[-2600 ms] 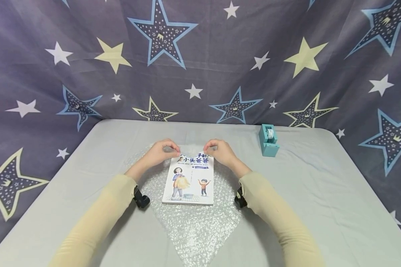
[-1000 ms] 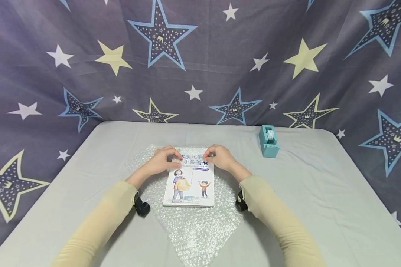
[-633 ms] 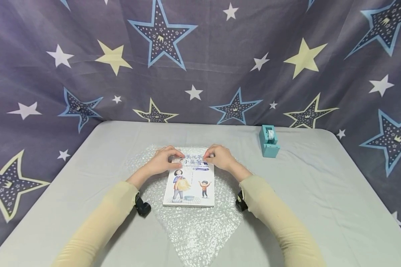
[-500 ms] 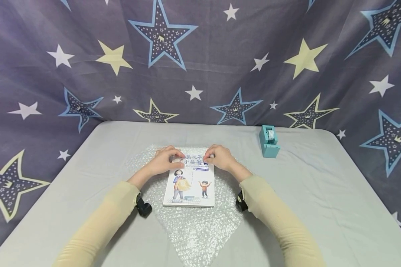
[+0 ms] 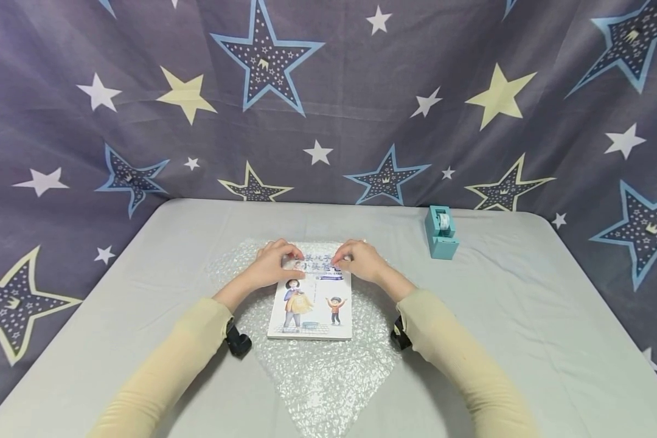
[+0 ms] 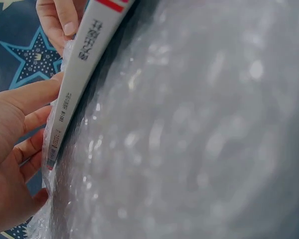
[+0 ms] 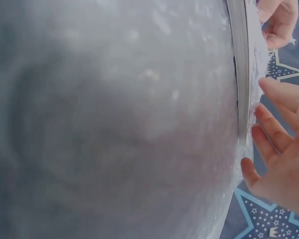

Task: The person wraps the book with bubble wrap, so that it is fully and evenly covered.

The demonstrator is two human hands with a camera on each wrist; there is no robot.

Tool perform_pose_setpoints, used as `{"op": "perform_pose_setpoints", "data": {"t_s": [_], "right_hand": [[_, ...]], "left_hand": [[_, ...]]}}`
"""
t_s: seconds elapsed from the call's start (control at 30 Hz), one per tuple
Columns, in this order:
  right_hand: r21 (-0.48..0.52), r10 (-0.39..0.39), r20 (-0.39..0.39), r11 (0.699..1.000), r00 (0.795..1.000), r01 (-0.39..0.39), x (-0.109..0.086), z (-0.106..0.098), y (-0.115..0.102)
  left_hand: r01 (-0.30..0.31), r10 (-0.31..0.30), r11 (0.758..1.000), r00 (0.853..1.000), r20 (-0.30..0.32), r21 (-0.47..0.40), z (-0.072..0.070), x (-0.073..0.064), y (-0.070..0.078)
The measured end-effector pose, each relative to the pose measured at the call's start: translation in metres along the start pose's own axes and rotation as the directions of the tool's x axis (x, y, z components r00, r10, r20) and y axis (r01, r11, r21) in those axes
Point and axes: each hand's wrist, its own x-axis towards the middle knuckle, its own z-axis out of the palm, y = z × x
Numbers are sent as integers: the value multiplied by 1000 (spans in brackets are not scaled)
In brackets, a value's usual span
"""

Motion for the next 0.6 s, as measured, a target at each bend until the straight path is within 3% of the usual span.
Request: {"op": "perform_pose_setpoints", "data": {"t_s": [0.6], "right_hand": [[0,-107,45,994,993,108,-30,-1,-16]], "left_hand": [[0,1,999,999,40,-33,2,0,-2]]}}
